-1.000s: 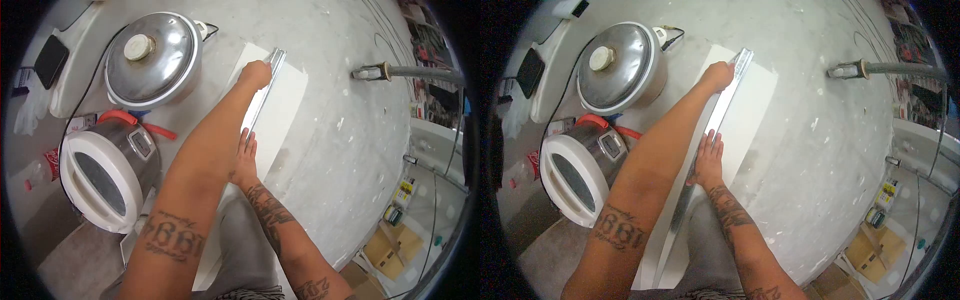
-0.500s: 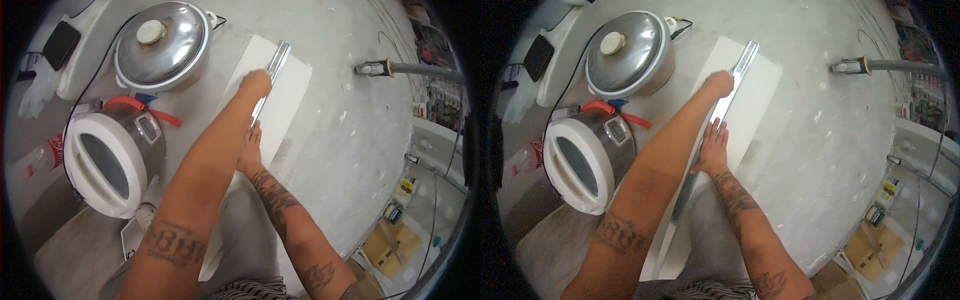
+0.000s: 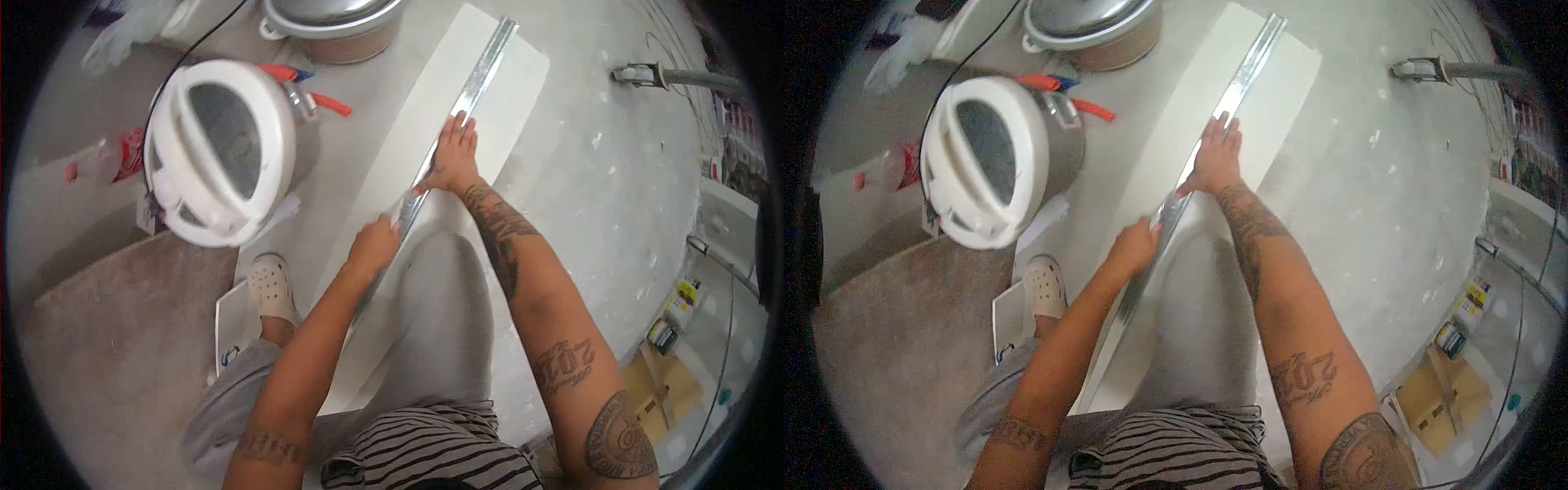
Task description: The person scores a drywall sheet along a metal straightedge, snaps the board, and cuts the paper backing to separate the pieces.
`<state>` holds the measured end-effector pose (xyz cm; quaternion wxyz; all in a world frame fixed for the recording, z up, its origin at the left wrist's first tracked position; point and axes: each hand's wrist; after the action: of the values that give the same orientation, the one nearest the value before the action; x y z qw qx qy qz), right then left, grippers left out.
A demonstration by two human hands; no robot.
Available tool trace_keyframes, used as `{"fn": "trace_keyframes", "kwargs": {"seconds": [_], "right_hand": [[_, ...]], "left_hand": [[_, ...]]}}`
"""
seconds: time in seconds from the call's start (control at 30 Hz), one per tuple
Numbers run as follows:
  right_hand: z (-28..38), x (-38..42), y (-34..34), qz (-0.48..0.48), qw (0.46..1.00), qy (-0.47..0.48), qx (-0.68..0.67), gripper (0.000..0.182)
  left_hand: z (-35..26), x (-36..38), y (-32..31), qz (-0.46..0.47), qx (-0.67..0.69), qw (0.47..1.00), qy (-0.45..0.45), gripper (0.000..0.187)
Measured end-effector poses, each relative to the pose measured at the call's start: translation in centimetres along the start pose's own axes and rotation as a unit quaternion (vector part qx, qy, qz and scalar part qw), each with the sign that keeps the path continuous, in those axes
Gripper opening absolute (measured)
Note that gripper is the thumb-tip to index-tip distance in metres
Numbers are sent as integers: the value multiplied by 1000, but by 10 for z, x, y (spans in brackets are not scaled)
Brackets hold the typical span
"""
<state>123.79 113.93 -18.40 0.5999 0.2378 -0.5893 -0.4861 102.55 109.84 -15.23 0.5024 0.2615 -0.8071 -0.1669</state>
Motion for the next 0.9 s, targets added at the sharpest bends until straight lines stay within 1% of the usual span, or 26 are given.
{"fn": "trace_keyframes", "kwargs": {"seconds": [0.03,0.1,0.13,0.2,0.27,0.3,0.37,0.4,0.47,0.53,0.57,0.6,0.67,0.7,0.73,0.77,0.8,0.83,0.87,0.9], "right_hand": [[0,-1,-1,-27,1000,8,-8,154],[3,-2,1,-19,1000,11,-8,154],[3,-4,-1,-4,1000,3,-7,157],[3,-4,-2,18,1000,-13,10,161],[1,-2,-6,9,1000,-4,4,162],[0,-3,-6,1,1000,-3,-1,162],[-4,-5,-11,-8,1000,2,-2,162],[-5,-6,-15,-11,1000,-3,-1,162],[-5,-10,-14,-7,1000,-10,15,162],[-13,-25,-31,-14,998,-1,69,163],[2,-14,-10,18,994,-25,108,162],[6,-13,-7,7,993,-23,112,161],[3,-14,-21,-4,997,-31,71,158],[21,0,-3,22,997,-51,62,156],[8,-11,-15,35,997,-38,58,158],[18,-8,-13,42,989,-44,136,158],[14,-13,-12,70,991,-54,99,151],[26,1,-4,65,990,-80,95,151],[22,-4,-10,42,985,-30,168,151],[8,-19,-13,58,984,-18,165,152]], "left_hand": [[19,23,-8,6,-2,1000,8,38],[57,66,-24,29,-7,999,31,35],[77,86,-32,47,-10,998,44,35],[115,128,-43,68,-35,996,41,35],[158,163,-59,85,-72,992,60,36],[165,175,-58,75,-71,992,67,36],[168,198,-53,64,-65,994,55,37],[155,204,-40,55,-63,995,63,37],[107,205,16,41,-48,995,79,36],[70,232,70,-22,-92,995,42,32],[62,249,95,-46,-83,995,11,32],[59,267,119,-71,-75,994,-16,33],[59,313,166,-92,-127,986,-59,32],[63,338,184,-137,-138,980,-35,28],[66,368,197,-181,-146,973,-4,24],[68,403,206,-237,-154,959,33,24],[73,440,209,-285,-165,941,72,24],[79,479,203,-296,-150,936,119,24],[85,514,192,-307,-109,932,156,25],[88,535,189,-317,-72,927,185,26]]}}
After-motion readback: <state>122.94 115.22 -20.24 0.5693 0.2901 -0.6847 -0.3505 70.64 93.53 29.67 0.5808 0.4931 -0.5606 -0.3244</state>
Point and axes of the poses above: each hand's wrist, its own x-axis away from the middle knuckle, its own y-axis out of the back of the hand, z = x × y, and after that the axes turned 2 degrees about -x, right-handed
